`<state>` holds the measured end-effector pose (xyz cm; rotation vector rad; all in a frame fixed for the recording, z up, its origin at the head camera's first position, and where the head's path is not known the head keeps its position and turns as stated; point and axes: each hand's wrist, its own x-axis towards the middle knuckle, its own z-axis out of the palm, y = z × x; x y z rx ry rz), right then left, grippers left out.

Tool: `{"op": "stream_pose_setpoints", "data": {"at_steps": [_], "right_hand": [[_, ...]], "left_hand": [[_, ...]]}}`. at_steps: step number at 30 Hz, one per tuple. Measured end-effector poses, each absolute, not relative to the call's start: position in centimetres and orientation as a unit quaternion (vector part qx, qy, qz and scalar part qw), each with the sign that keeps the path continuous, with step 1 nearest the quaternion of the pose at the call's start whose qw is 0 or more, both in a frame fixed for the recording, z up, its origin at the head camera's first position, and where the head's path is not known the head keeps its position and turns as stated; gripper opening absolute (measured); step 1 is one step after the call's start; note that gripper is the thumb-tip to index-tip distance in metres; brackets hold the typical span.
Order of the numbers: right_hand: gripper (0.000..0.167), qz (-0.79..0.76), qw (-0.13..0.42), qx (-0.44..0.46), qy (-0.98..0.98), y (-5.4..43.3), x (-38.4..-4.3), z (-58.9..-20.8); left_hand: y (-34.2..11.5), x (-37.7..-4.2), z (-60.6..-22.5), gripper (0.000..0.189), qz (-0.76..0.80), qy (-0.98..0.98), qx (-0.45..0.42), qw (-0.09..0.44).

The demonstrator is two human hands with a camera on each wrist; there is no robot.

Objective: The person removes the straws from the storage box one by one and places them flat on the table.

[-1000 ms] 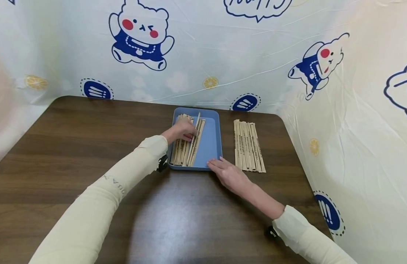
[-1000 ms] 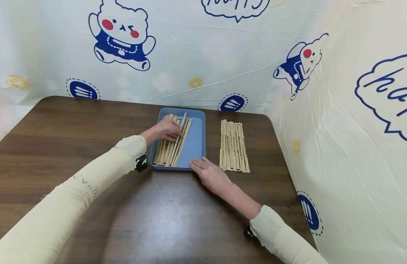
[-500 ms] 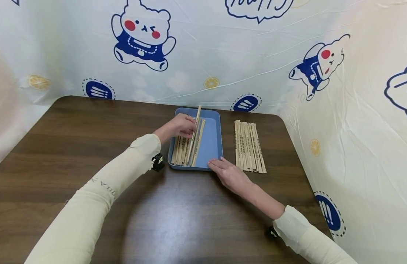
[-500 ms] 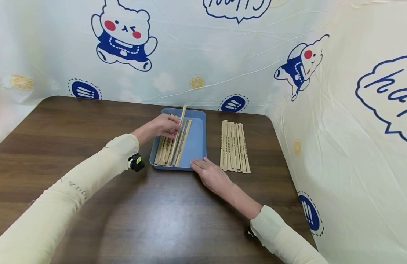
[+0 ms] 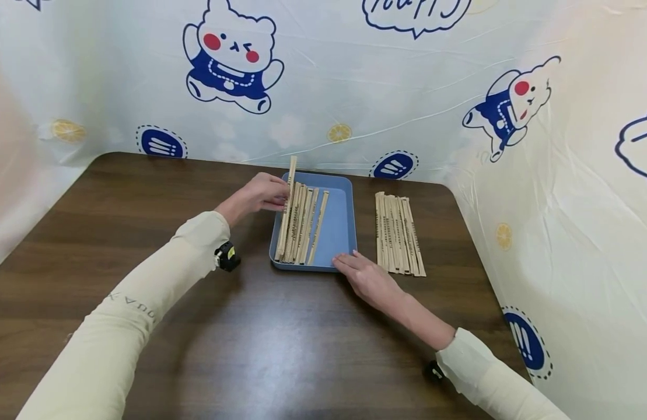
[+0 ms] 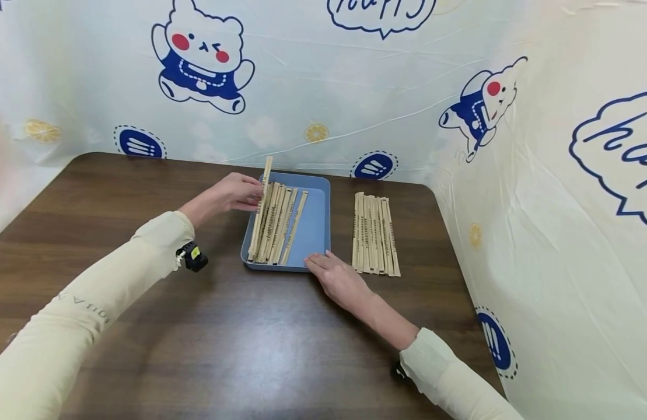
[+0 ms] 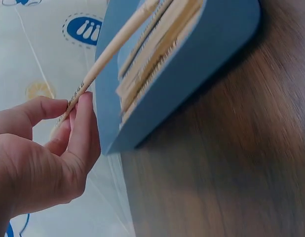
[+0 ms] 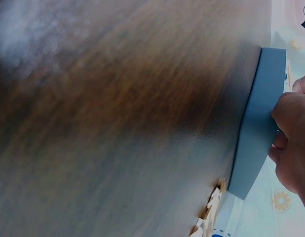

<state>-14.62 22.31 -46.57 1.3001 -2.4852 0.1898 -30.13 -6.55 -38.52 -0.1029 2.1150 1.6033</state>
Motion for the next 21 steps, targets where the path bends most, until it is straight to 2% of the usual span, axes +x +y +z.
{"op": "stream_pose_setpoints", "data": {"at_steps": [9,21], "right_hand": [[0.035,0.076,0.171,0.455,-0.871,22.2,-14.6,-46.6],[0.036,0.079,0.169,0.452,-0.872,22.1,-14.6,-46.7]], "left_hand": [[-10.0,-30.0,-38.9,0.048,0.577,0.782,-0.056,0.227],[-12.9,-29.5,-41.4,0.051,0.549,0.795,-0.079,0.245]]}}
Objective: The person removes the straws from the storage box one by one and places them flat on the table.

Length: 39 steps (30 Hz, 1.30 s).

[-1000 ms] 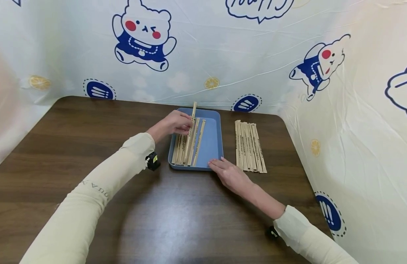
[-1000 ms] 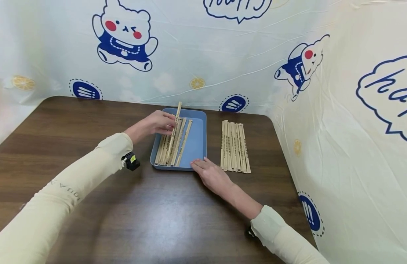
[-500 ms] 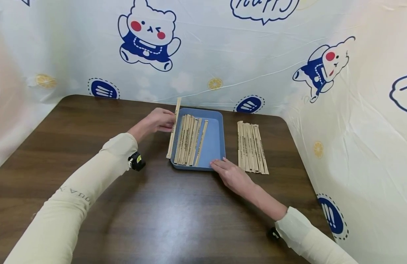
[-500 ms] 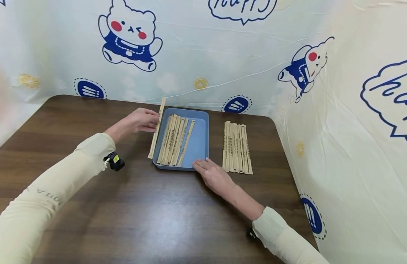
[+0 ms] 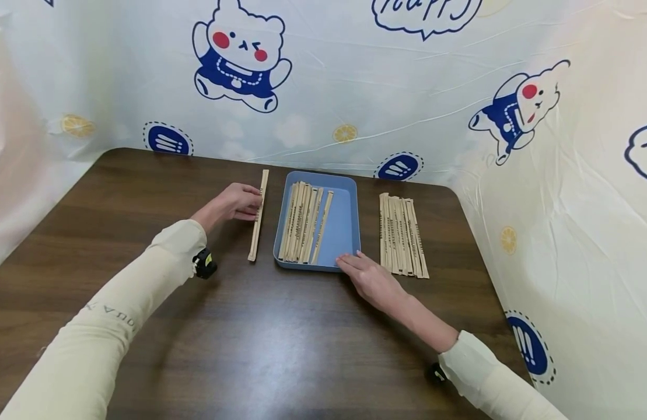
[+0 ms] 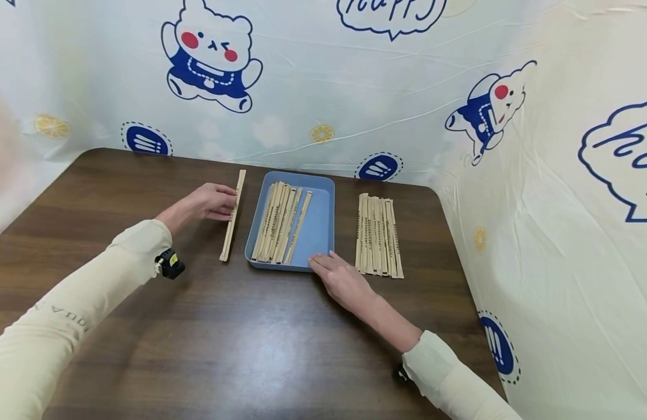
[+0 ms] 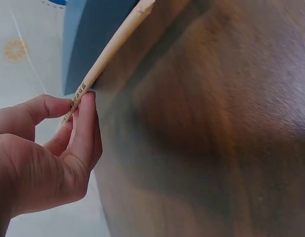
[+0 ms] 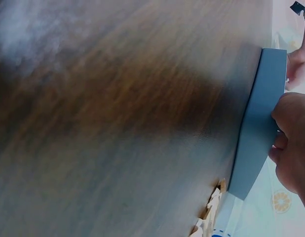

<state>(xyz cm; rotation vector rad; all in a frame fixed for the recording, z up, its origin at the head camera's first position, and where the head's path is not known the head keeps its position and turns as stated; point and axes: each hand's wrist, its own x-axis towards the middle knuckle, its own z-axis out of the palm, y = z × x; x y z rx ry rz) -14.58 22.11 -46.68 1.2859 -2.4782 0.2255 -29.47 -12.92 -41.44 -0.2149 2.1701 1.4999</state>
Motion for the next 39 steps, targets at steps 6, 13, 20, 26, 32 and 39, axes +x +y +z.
{"op": "stream_pose_setpoints", "data": {"at_steps": [6,13,20,26,32,39], "right_hand": [[0.036,0.080,0.169,0.452,-0.872,22.1,-14.6,-46.8],[0.036,0.089,0.171,0.455,-0.869,22.1,-14.6,-46.7],[0.036,0.085,0.170,0.453,-0.871,22.1,-14.7,-46.6],[0.036,0.082,0.168,0.451,-0.873,22.2,-14.7,-46.7],[0.035,0.081,0.162,0.448,-0.876,22.3,-14.7,-46.7],[0.036,0.088,0.164,0.450,-0.873,22.3,-14.6,-46.7]], "left_hand": [[-13.1,-29.4,-42.5,0.048,0.552,0.793,-0.076,0.245],[-12.6,-29.2,-42.9,0.046,0.541,0.804,-0.082,0.233],[-12.6,-29.3,-43.0,0.042,0.525,0.819,-0.093,0.214],[-12.7,-29.4,-43.1,0.043,0.528,0.820,-0.097,0.199],[-12.8,-29.3,-43.1,0.043,0.517,0.831,-0.086,0.189],[-12.9,-29.1,-43.0,0.042,0.509,0.836,-0.081,0.189]]}}
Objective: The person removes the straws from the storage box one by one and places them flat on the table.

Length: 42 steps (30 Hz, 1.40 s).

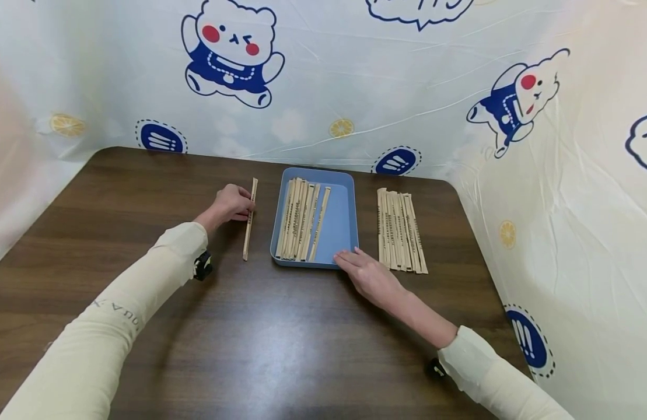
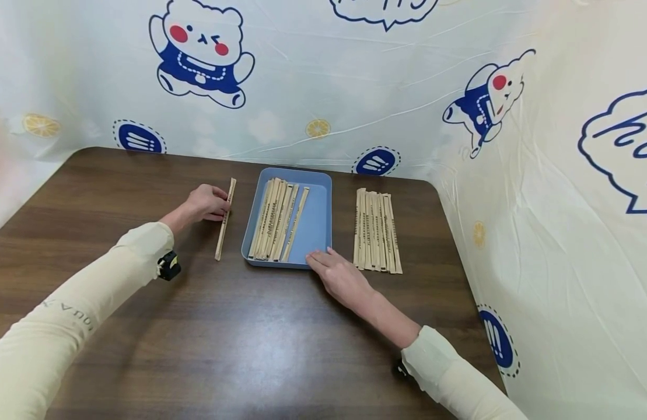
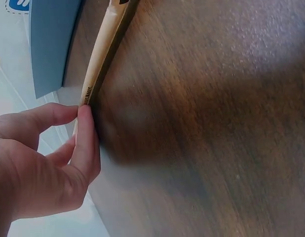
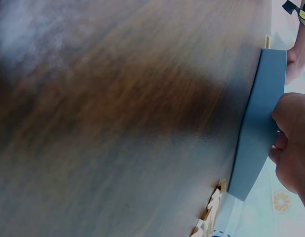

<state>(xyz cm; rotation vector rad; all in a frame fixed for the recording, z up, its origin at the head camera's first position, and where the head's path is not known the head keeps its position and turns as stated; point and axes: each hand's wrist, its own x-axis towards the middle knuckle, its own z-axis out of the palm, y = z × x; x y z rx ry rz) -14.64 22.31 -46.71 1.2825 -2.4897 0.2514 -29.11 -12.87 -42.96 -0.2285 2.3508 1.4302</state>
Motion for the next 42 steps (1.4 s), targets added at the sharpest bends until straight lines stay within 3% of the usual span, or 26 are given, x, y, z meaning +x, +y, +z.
{"op": "stream_pose_setpoints", "data": {"at_steps": [11,26,42], "right_hand": [[0.036,0.078,0.165,0.453,-0.873,22.4,-14.7,-46.7],[0.036,0.085,0.174,0.454,-0.870,22.4,-14.8,-47.0],[0.035,0.088,0.164,0.452,-0.872,22.4,-14.7,-46.7]], "left_hand": [[-12.4,-29.1,-42.6,0.041,0.514,0.837,-0.068,0.174],[-6.2,-28.5,-38.8,0.055,0.587,0.770,-0.012,0.250],[-0.2,-27.5,-40.6,0.059,0.536,0.794,0.030,0.286]]}}
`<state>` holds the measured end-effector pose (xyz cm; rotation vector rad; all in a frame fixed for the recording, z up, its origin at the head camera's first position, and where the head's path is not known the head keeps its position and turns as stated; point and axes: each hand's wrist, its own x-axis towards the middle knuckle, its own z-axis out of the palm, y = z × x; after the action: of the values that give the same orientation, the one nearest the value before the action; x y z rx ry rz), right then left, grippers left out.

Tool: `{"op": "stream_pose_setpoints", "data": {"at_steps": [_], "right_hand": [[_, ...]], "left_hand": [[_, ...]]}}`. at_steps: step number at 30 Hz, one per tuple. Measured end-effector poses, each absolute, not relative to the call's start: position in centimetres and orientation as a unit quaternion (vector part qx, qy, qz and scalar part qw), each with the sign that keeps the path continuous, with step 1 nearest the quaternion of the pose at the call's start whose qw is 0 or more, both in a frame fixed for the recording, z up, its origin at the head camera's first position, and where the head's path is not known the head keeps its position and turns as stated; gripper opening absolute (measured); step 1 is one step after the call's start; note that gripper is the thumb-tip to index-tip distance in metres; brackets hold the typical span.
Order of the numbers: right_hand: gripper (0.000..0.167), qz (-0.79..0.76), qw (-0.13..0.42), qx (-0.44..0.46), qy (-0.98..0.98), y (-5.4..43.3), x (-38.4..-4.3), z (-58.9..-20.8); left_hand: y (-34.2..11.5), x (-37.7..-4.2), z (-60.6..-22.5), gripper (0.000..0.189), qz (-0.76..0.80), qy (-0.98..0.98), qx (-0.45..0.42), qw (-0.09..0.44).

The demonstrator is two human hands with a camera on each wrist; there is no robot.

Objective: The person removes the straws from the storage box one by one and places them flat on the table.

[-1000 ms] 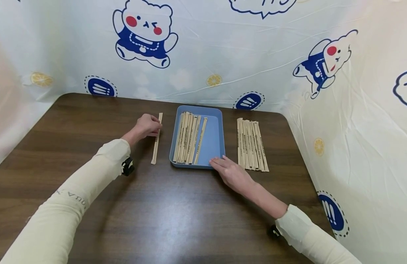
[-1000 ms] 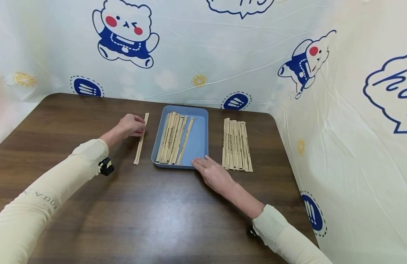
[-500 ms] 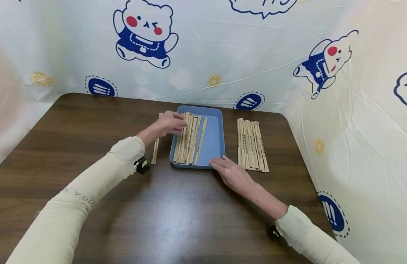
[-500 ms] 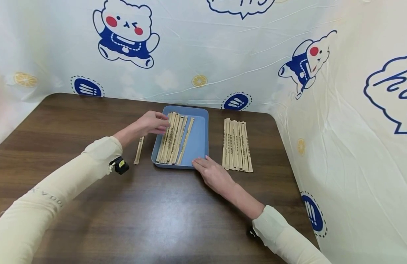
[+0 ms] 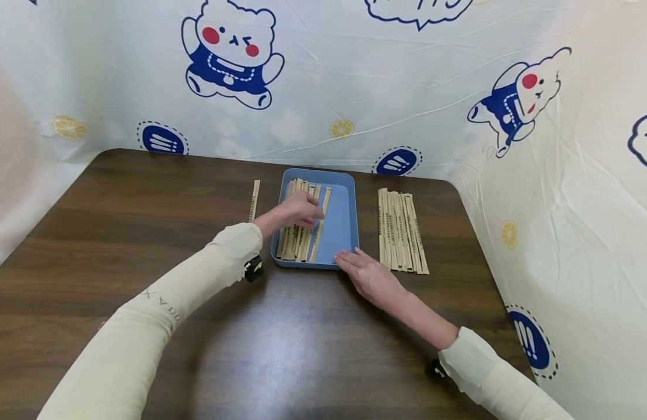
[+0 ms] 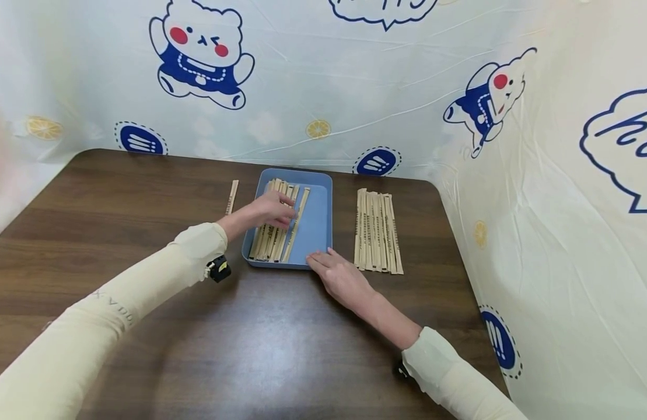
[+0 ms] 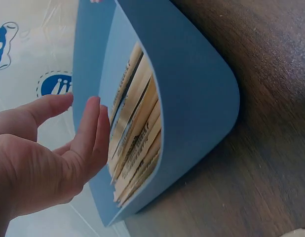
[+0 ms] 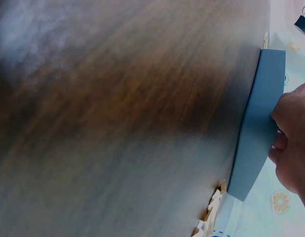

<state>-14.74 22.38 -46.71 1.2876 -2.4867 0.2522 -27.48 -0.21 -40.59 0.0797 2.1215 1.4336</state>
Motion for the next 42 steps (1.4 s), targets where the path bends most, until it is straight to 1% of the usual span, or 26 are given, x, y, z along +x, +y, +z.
{"op": "stream_pose_setpoints", "data": {"at_steps": [8,12,17,18,19,21,22,24,26,31,42], "right_hand": [[0.035,0.088,0.170,0.453,-0.871,22.4,-14.8,-46.7],[0.034,0.084,0.173,0.453,-0.871,22.4,-14.8,-46.8],[0.035,0.085,0.173,0.454,-0.870,22.4,-14.8,-46.9],[0.035,0.085,0.173,0.454,-0.870,22.4,-14.8,-46.9],[0.035,0.085,0.173,0.453,-0.871,22.4,-14.8,-46.9],[0.035,0.084,0.172,0.452,-0.871,22.4,-14.8,-46.9],[0.035,0.084,0.173,0.452,-0.871,22.4,-14.8,-46.8],[0.035,0.086,0.172,0.453,-0.871,22.4,-14.8,-46.8],[0.034,0.088,0.172,0.452,-0.871,22.4,-14.8,-46.8],[0.033,0.091,0.172,0.451,-0.871,22.3,-14.8,-46.9],[0.034,0.086,0.171,0.451,-0.872,22.3,-14.8,-46.8]], "left_hand": [[0.7,-27.6,-40.8,0.061,0.514,0.808,0.025,0.286],[1.0,-27.7,-41.3,0.063,0.495,0.825,0.028,0.270],[1.5,-27.5,-41.6,0.064,0.469,0.846,0.054,0.248],[1.6,-27.5,-41.5,0.056,0.460,0.852,0.062,0.243],[1.8,-27.4,-41.5,0.044,0.447,0.860,0.069,0.237],[2.2,-27.5,-41.5,0.012,0.419,0.877,0.081,0.221],[2.4,-27.5,-41.5,0.013,0.402,0.886,0.089,0.214],[2.8,-27.7,-41.5,0.037,0.356,0.907,0.107,0.200],[3.2,-27.8,-41.7,0.045,0.316,0.922,0.122,0.189],[4.0,-27.9,-42.1,0.044,0.250,0.941,0.146,0.178],[4.6,-27.8,-42.5,0.044,0.226,0.948,0.142,0.174]]}}
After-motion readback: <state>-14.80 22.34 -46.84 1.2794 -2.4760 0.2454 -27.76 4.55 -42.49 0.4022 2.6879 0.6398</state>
